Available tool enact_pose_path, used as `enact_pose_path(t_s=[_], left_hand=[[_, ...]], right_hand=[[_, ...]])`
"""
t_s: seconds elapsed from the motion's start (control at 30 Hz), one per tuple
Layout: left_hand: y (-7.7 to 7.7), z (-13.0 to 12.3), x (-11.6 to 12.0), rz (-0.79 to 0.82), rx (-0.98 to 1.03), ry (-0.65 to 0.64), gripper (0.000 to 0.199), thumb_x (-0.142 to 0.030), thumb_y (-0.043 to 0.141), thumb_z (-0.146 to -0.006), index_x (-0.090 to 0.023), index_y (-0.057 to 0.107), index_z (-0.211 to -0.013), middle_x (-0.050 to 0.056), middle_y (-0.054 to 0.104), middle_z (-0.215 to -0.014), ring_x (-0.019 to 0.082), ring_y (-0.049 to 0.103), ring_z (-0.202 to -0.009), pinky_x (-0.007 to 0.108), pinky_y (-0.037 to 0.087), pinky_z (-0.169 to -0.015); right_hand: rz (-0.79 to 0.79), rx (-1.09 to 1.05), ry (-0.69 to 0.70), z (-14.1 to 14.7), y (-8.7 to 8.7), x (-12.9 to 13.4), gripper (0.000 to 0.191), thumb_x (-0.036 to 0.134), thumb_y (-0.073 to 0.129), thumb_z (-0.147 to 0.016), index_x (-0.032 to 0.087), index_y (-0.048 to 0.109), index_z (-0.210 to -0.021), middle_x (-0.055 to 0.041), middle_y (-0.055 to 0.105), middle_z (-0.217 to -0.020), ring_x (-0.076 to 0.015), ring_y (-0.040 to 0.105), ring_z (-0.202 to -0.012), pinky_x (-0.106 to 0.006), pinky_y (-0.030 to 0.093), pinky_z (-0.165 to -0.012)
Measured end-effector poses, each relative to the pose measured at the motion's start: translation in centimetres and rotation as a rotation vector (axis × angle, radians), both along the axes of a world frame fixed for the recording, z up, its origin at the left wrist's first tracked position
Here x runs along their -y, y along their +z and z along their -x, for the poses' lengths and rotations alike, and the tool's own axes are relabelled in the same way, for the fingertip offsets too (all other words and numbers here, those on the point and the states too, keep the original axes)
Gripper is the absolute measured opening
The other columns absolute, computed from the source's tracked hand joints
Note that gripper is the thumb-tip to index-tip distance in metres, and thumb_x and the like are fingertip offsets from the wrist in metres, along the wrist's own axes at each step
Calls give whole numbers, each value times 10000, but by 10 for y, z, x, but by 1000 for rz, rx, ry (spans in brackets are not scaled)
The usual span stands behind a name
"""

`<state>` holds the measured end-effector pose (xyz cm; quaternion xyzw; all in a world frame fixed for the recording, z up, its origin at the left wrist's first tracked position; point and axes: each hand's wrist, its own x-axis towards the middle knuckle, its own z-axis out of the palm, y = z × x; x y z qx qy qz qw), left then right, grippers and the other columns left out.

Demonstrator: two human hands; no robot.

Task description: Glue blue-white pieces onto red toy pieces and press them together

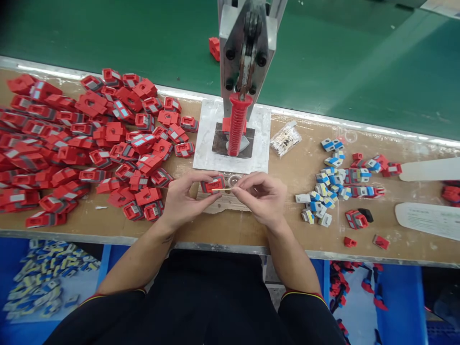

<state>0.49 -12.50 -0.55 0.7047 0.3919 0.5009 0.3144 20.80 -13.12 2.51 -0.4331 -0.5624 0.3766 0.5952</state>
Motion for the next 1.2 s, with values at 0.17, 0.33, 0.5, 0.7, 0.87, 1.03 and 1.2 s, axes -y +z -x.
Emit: enact_pose_path(t_s=[0.17,0.33,0.5,0.7,0.87,1.03,1.2], left_hand=[[0,0,0,9,-9,-10,265,-180,893,-858,-200,725,-1061,85,864,-1129,231,851,-1042,336,688,-950],[0,1,0,10,-24,-4,243,-198,886,-869,-201,728,-1054,86,865,-1129,233,852,-1040,339,689,-951],[1,0,0,-13,-22,3,264,-178,899,-855,-197,727,-1055,84,865,-1121,221,851,-1039,323,686,-951],[2,2,-1,-26,-37,3,249,-163,887,-861,-201,736,-1055,75,865,-1117,220,851,-1031,323,689,-940],[2,2,-1,-23,-41,2,245,-148,876,-865,-205,737,-1059,70,864,-1109,218,849,-1024,325,691,-929],[-1,2,-1,1,-10,27,253,-140,865,-858,-206,745,-1071,65,861,-1108,219,841,-1046,329,680,-955],[-5,4,-1,107,32,67,246,-231,870,-852,-201,772,-1075,72,857,-1078,229,834,-997,339,674,-928]], right_hand=[[27,26,37,1,-2,0,198,191,916,-808,243,740,-733,2,802,-699,-135,708,-581,-246,511,-496],[56,80,36,1,-5,1,190,234,899,-826,246,738,-726,-8,806,-705,-130,655,-542,-266,471,-470],[48,99,23,-4,-4,1,184,201,889,-824,247,738,-727,-5,805,-707,-127,647,-541,-269,453,-467],[39,145,-15,-11,0,-1,199,202,903,-813,241,736,-713,-6,800,-690,-132,648,-533,-270,443,-458],[6,146,-25,-17,2,-1,189,187,887,-820,241,732,-725,-4,798,-692,-138,661,-543,-271,468,-479],[-1,275,-36,-27,0,-5,198,226,855,-850,238,703,-723,1,777,-685,-127,615,-532,-271,447,-486],[117,542,52,-32,1,-10,88,281,817,-883,231,749,-859,23,738,-703,-107,559,-550,-267,446,-548]])
